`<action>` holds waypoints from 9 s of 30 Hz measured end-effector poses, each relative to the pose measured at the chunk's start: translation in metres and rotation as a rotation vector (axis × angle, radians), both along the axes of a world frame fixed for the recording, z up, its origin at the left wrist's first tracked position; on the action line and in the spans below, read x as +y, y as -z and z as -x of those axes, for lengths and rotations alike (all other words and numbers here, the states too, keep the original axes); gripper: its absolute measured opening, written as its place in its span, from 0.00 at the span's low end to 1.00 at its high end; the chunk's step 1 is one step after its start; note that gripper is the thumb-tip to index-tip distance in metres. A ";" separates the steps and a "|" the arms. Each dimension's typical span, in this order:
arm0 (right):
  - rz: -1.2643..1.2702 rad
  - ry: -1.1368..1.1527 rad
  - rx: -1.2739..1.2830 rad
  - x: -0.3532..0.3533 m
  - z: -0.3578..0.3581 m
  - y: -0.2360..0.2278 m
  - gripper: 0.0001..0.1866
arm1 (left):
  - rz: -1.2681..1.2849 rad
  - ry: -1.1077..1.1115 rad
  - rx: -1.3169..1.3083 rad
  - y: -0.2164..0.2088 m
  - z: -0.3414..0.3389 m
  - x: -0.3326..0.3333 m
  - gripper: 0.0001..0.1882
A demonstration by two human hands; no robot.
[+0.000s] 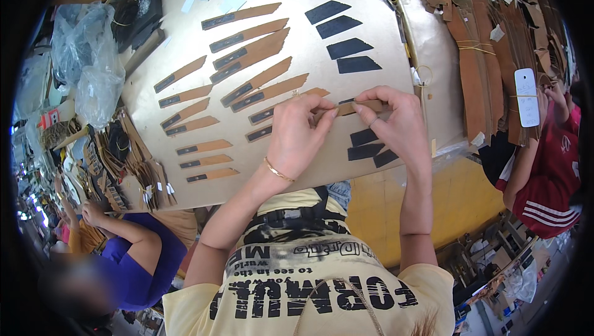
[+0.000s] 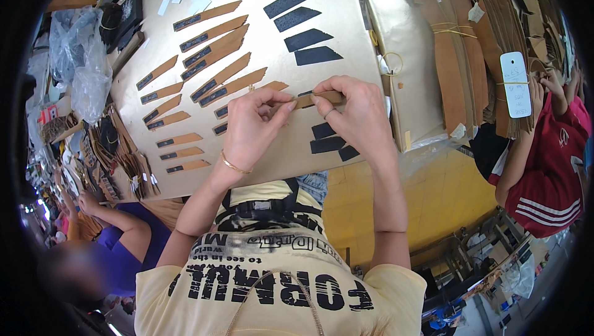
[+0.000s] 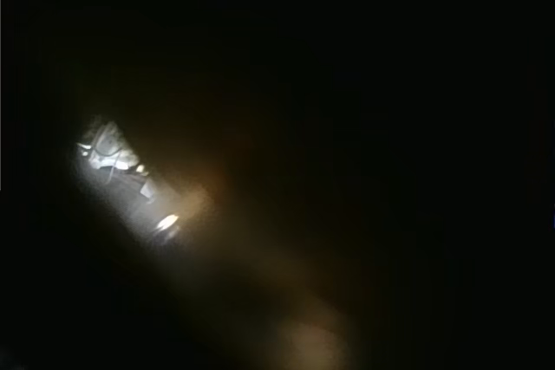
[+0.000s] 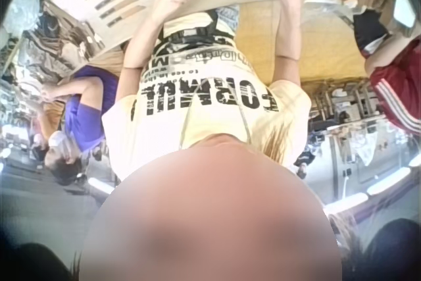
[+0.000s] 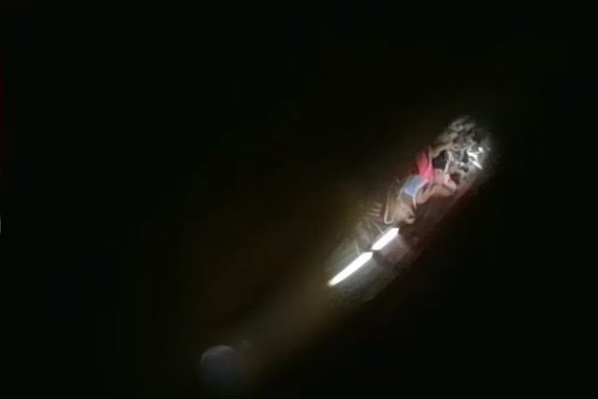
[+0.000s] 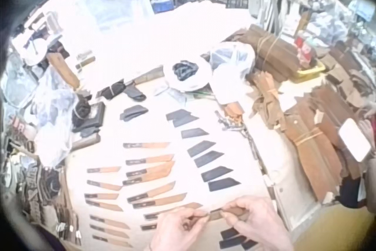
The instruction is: The person repeatedly picks up small black and tan leather pieces from a table, aligns them, and presses them together by hand. They continue this process for multiple pairs, placing the assembled pieces back on the table.
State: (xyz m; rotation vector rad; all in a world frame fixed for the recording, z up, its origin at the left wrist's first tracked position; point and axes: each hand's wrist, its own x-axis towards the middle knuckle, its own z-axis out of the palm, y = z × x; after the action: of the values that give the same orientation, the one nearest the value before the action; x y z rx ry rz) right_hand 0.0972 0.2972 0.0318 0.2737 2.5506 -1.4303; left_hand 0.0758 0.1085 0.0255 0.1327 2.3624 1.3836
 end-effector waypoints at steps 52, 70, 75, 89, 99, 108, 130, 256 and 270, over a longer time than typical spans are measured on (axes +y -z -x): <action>0.039 0.267 0.084 0.019 -0.015 0.003 0.20 | 0.468 0.406 0.582 0.007 -0.024 0.009 0.19; -0.040 0.243 0.189 0.014 -0.020 0.013 0.12 | 0.456 0.389 0.537 0.007 -0.024 0.010 0.20; -0.497 0.066 0.328 -0.005 -0.038 0.014 0.18 | 0.470 0.383 0.510 0.008 -0.024 0.011 0.19; -0.260 0.037 0.368 -0.056 -0.041 0.015 0.23 | -0.024 0.188 0.103 -0.009 0.005 -0.006 0.17; 0.176 0.277 0.112 -0.032 -0.019 0.013 0.07 | 0.260 0.321 0.704 0.009 -0.013 -0.010 0.19; 0.283 0.288 0.011 -0.026 -0.015 0.014 0.06 | 0.515 0.441 0.863 0.020 -0.026 -0.012 0.17; 0.273 0.226 -0.027 -0.024 -0.010 0.008 0.05 | 0.860 0.194 0.901 0.020 0.173 -0.083 0.08; -0.780 -0.185 0.349 -0.014 -0.059 0.011 0.29 | 0.493 0.314 0.935 0.023 -0.032 -0.079 0.12; -0.564 -0.037 0.500 -0.004 -0.058 0.004 0.12 | 0.375 0.261 0.889 0.014 -0.028 -0.071 0.10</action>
State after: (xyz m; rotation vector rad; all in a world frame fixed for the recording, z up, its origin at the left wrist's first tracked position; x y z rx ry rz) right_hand 0.1554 0.2934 0.0277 -0.0662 3.3113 -0.8024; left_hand 0.1039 0.0375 0.0112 1.0943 3.0859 0.8045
